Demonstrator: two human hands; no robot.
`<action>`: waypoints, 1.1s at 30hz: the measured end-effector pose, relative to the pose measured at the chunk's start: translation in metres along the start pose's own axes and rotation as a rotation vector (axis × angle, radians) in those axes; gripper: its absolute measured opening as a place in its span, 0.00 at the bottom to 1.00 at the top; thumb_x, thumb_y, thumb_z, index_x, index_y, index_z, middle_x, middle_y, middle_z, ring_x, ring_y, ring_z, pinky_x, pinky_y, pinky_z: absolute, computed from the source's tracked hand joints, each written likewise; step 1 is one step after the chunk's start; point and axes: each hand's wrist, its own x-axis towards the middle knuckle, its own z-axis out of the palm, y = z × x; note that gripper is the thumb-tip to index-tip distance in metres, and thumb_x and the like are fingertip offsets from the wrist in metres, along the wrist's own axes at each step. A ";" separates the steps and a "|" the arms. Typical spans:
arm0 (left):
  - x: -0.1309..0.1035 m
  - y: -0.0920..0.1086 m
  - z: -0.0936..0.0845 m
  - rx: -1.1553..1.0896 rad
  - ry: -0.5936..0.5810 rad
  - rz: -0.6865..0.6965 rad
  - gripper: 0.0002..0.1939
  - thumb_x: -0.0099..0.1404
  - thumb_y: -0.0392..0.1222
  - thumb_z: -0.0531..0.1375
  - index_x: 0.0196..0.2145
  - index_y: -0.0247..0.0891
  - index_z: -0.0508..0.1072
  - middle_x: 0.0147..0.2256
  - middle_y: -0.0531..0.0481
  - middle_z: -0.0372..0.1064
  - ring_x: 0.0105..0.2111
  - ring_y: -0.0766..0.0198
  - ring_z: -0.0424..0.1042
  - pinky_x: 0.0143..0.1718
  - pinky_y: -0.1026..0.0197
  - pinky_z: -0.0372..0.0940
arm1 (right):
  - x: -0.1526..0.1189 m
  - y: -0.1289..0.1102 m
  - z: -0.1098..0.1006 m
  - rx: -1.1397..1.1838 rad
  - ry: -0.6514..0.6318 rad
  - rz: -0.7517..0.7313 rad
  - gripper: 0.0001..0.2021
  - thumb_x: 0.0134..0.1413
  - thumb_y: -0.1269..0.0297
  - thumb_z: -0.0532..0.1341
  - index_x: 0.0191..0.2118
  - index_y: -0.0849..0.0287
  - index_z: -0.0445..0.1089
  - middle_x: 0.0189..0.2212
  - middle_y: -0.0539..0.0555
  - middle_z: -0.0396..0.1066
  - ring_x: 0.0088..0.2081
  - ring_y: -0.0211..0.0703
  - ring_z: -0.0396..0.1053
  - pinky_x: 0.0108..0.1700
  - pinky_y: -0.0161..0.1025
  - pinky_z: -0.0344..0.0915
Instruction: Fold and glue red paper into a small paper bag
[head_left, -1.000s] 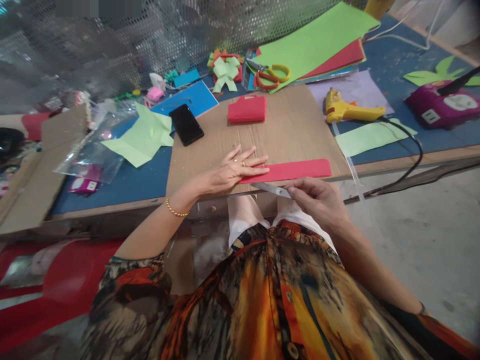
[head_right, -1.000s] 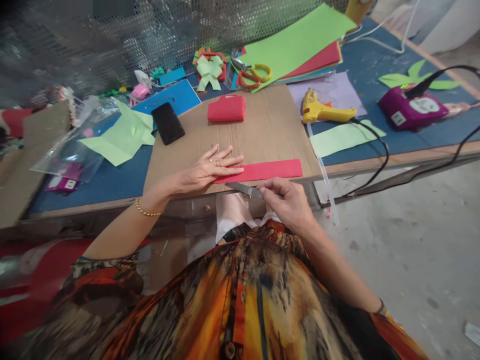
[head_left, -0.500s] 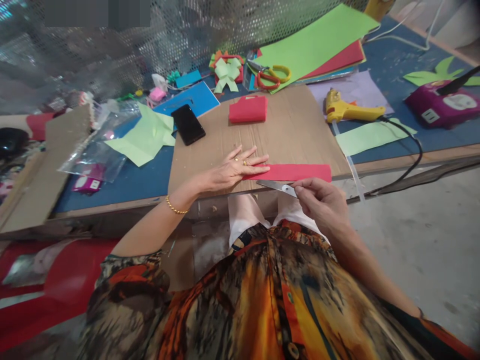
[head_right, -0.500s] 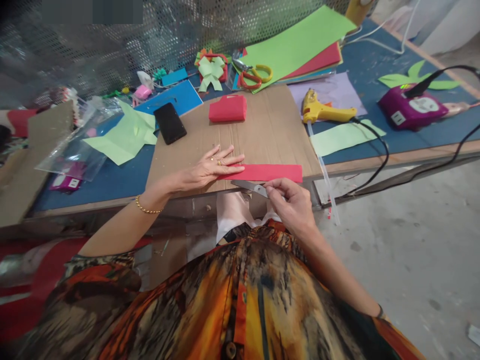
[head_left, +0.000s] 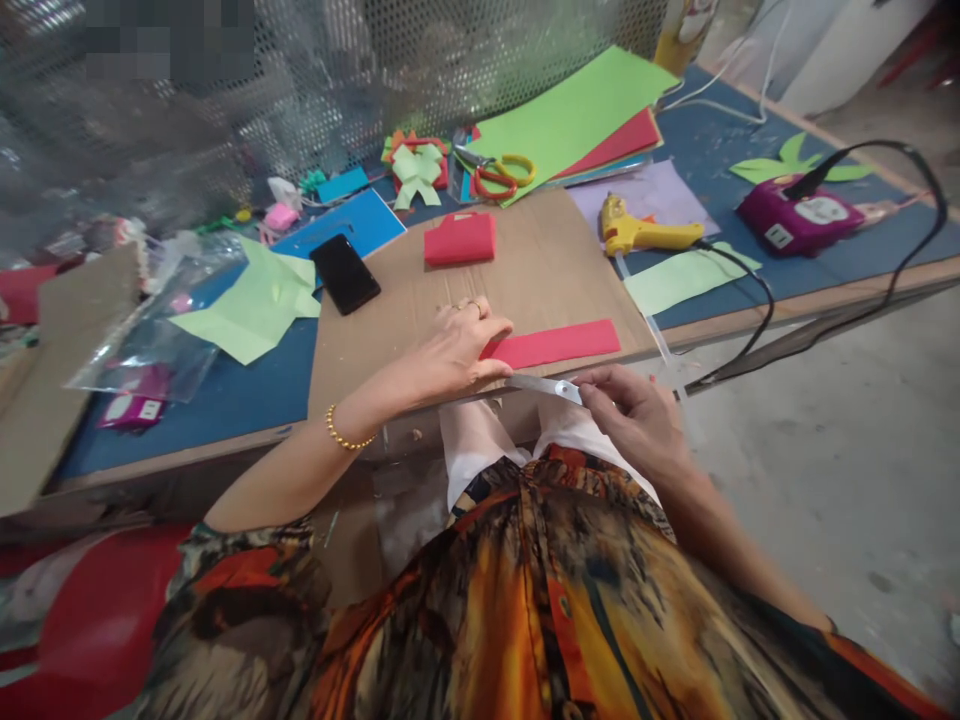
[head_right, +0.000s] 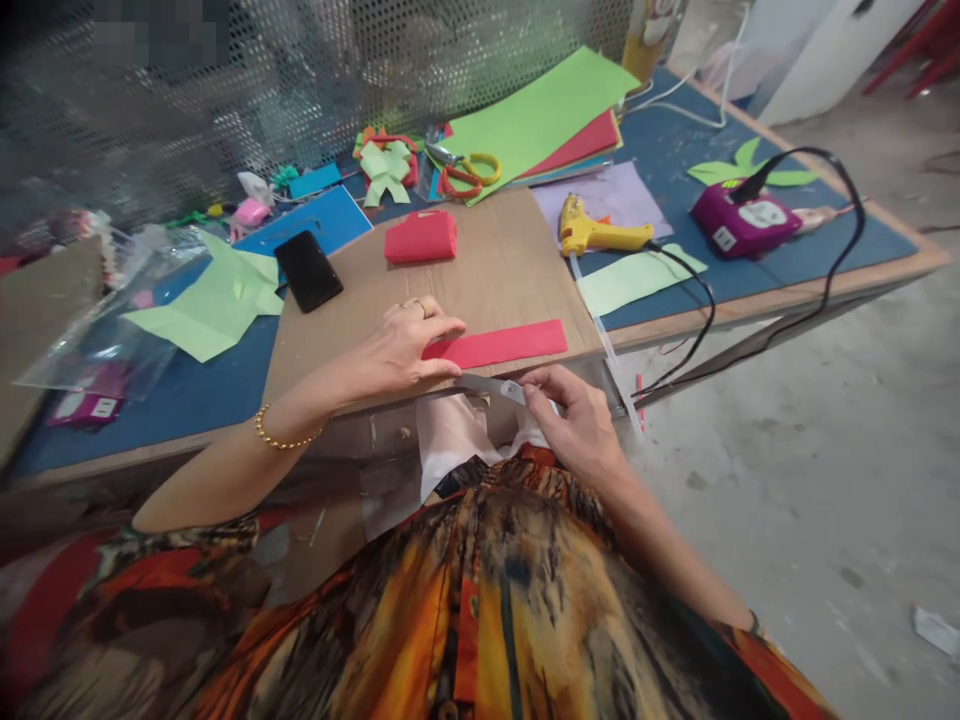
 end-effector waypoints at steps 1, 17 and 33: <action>0.003 0.001 -0.003 -0.013 -0.034 -0.002 0.16 0.72 0.49 0.66 0.51 0.37 0.77 0.50 0.40 0.71 0.50 0.48 0.71 0.55 0.48 0.63 | -0.001 -0.001 -0.002 -0.015 -0.007 -0.007 0.12 0.60 0.55 0.60 0.36 0.56 0.78 0.16 0.44 0.63 0.20 0.37 0.58 0.27 0.38 0.54; -0.001 -0.003 -0.001 -0.169 -0.040 -0.242 0.15 0.69 0.51 0.65 0.40 0.42 0.62 0.47 0.41 0.71 0.49 0.50 0.70 0.53 0.48 0.67 | 0.002 0.004 -0.006 -0.005 -0.027 -0.099 0.13 0.62 0.53 0.60 0.34 0.53 0.77 0.17 0.47 0.68 0.17 0.38 0.55 0.22 0.38 0.51; 0.012 -0.012 -0.005 -0.305 0.002 -0.287 0.13 0.67 0.44 0.63 0.28 0.41 0.63 0.30 0.52 0.67 0.33 0.60 0.66 0.36 0.57 0.58 | 0.002 0.004 -0.012 0.088 -0.160 0.002 0.18 0.63 0.49 0.60 0.44 0.58 0.80 0.17 0.46 0.67 0.19 0.39 0.61 0.23 0.38 0.57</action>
